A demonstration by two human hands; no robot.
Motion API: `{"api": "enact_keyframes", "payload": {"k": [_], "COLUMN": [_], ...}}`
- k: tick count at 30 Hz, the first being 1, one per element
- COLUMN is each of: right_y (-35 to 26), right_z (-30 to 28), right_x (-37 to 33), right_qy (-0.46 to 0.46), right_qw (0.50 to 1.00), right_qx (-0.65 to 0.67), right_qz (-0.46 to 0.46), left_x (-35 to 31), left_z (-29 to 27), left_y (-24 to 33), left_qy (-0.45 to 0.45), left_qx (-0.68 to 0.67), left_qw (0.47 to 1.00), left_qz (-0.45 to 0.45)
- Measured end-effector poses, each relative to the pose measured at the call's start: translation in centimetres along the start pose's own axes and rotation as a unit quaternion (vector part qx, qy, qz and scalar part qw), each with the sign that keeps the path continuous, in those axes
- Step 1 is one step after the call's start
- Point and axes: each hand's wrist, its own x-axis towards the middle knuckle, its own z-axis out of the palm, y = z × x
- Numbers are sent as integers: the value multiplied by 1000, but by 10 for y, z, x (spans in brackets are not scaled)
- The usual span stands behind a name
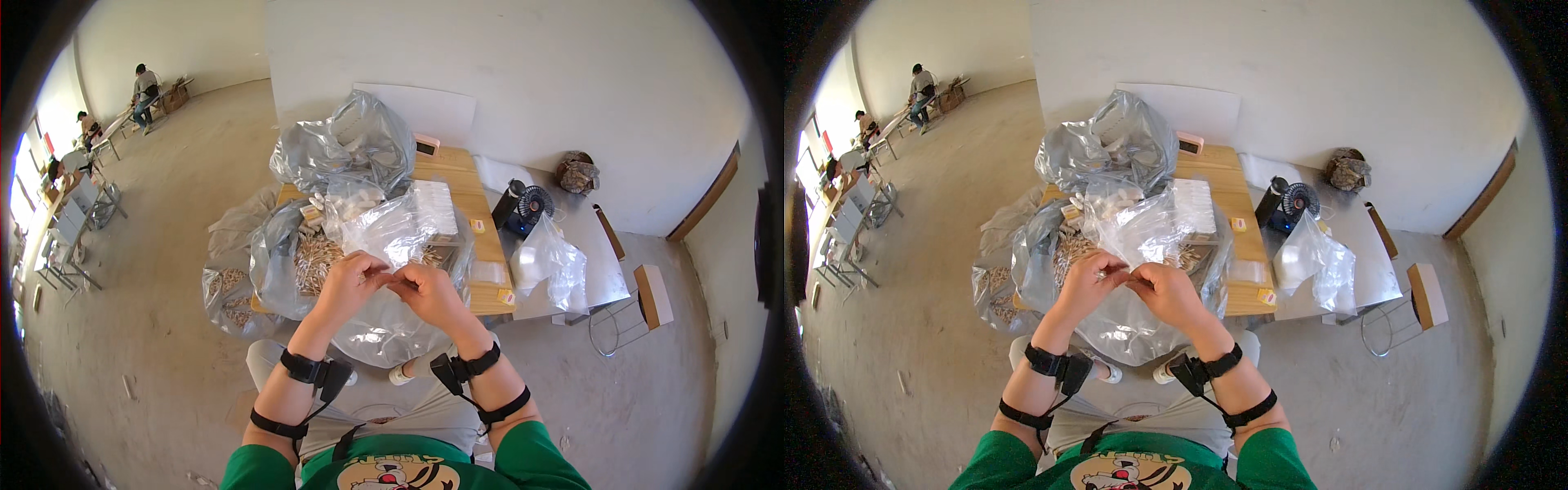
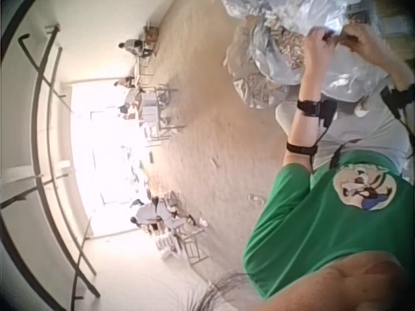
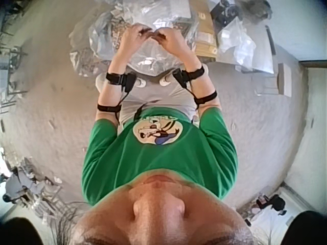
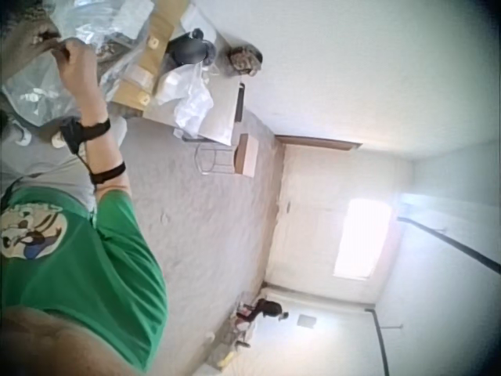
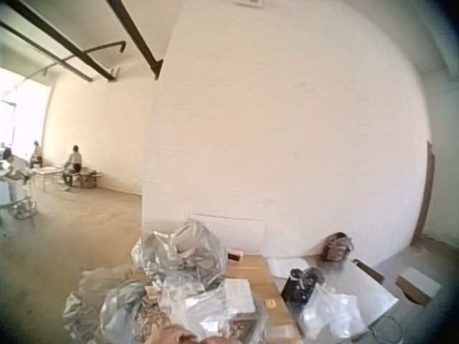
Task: The recorder is sitting at a workstation packaging small incense sticks into plastic bags.
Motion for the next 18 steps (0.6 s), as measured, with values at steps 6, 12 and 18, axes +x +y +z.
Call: {"api": "enact_keyframes", "payload": {"k": [6, 12, 18], "right_y": [24, 42, 52], "right_z": [3, 4, -2], "right_x": [-16, -41, -58], "right_qy": [-24, -31, 33], "right_qw": [980, 981, 947], "right_qx": [122, 71, 219], "right_qz": [153, 179, 231], "left_x": [-10, -20, -20], "left_z": [10, 21, 23], "left_y": [-8, -28, -34], "left_qy": [70, 165, 215], "left_qx": [-44, -243, -383], "left_qw": [997, 948, 883], "left_qz": [-4, -125, -165]}}
